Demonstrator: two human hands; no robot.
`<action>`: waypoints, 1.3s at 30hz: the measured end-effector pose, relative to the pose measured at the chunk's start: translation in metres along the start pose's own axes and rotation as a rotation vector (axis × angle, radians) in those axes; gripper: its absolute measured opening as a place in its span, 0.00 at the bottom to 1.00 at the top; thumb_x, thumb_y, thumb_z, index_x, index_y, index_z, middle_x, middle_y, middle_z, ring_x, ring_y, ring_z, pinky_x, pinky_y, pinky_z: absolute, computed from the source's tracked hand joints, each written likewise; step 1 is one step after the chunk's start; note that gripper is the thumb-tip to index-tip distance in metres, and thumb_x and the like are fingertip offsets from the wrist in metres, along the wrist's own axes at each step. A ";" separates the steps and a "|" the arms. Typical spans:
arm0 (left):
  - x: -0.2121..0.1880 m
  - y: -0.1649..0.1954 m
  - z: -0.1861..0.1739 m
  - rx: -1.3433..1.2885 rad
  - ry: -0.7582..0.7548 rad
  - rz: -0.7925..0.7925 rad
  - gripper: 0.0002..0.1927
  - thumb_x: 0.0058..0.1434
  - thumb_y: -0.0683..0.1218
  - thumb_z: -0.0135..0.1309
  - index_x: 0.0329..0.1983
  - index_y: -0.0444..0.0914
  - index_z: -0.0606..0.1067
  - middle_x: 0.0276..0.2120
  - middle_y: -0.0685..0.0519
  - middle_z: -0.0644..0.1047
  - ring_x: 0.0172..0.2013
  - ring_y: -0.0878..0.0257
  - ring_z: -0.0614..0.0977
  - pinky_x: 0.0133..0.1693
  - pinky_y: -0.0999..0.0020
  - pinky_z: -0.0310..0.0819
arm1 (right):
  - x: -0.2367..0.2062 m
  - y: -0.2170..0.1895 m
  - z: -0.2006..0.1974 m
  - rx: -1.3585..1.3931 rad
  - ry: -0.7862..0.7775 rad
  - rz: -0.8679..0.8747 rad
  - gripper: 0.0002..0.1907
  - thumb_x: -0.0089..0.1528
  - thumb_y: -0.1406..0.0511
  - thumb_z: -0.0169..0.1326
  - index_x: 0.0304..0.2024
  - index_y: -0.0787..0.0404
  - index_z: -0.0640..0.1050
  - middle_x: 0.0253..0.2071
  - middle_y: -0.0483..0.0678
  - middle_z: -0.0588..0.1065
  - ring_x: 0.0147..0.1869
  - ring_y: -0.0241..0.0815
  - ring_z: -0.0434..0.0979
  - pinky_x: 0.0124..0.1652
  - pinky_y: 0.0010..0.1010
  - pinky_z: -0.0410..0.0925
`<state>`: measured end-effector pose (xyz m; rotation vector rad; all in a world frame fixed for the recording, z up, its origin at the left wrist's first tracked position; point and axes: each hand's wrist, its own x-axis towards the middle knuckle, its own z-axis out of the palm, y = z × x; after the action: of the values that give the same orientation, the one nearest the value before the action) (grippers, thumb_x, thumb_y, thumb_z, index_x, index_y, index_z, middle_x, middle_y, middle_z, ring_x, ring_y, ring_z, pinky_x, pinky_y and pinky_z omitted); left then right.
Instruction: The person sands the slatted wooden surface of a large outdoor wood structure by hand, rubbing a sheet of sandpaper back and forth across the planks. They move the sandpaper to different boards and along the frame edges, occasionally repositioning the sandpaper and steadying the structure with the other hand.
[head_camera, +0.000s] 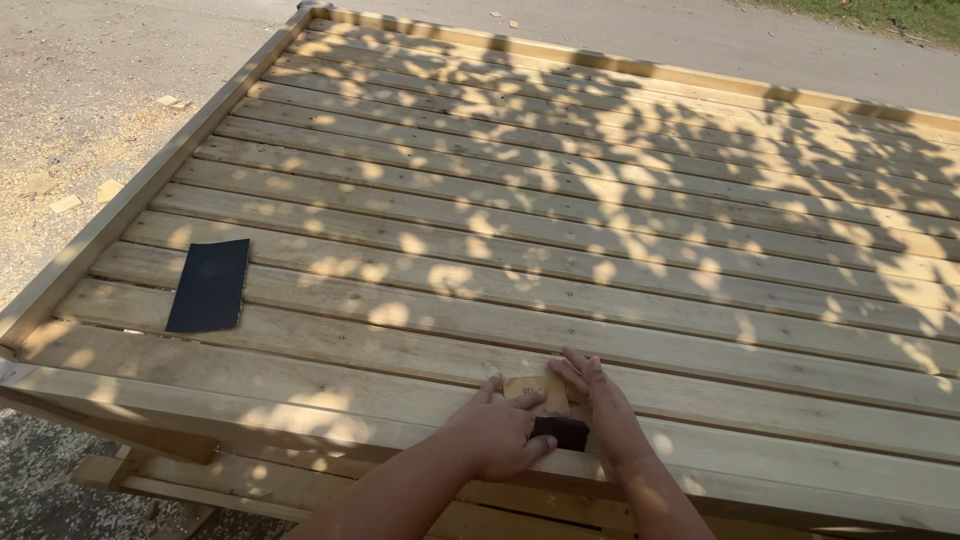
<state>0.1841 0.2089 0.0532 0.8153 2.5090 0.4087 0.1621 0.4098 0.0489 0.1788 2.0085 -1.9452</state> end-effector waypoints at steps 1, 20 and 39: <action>-0.016 -0.016 -0.005 0.026 -0.001 -0.038 0.29 0.75 0.63 0.34 0.60 0.40 0.76 0.77 0.50 0.59 0.72 0.51 0.64 0.74 0.45 0.30 | 0.000 -0.001 0.001 -0.070 0.004 -0.030 0.44 0.65 0.38 0.29 0.73 0.54 0.64 0.68 0.46 0.74 0.80 0.43 0.57 0.73 0.40 0.45; -0.002 -0.001 -0.008 -0.042 0.059 -0.053 0.30 0.71 0.61 0.33 0.76 0.56 0.56 0.73 0.49 0.61 0.74 0.60 0.56 0.73 0.43 0.26 | 0.006 0.006 0.000 -0.022 -0.017 -0.099 0.43 0.67 0.40 0.29 0.74 0.59 0.61 0.72 0.48 0.70 0.81 0.46 0.56 0.75 0.43 0.45; -0.025 -0.018 -0.024 -0.106 0.052 -0.019 0.29 0.70 0.58 0.39 0.74 0.51 0.61 0.70 0.56 0.65 0.76 0.64 0.51 0.72 0.39 0.26 | -0.001 0.005 0.001 -0.054 0.000 -0.124 0.42 0.67 0.41 0.26 0.74 0.59 0.60 0.71 0.50 0.71 0.81 0.43 0.54 0.74 0.39 0.41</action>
<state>0.1811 0.1760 0.0749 0.7477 2.5169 0.5577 0.1645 0.4096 0.0439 0.0429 2.1153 -1.9611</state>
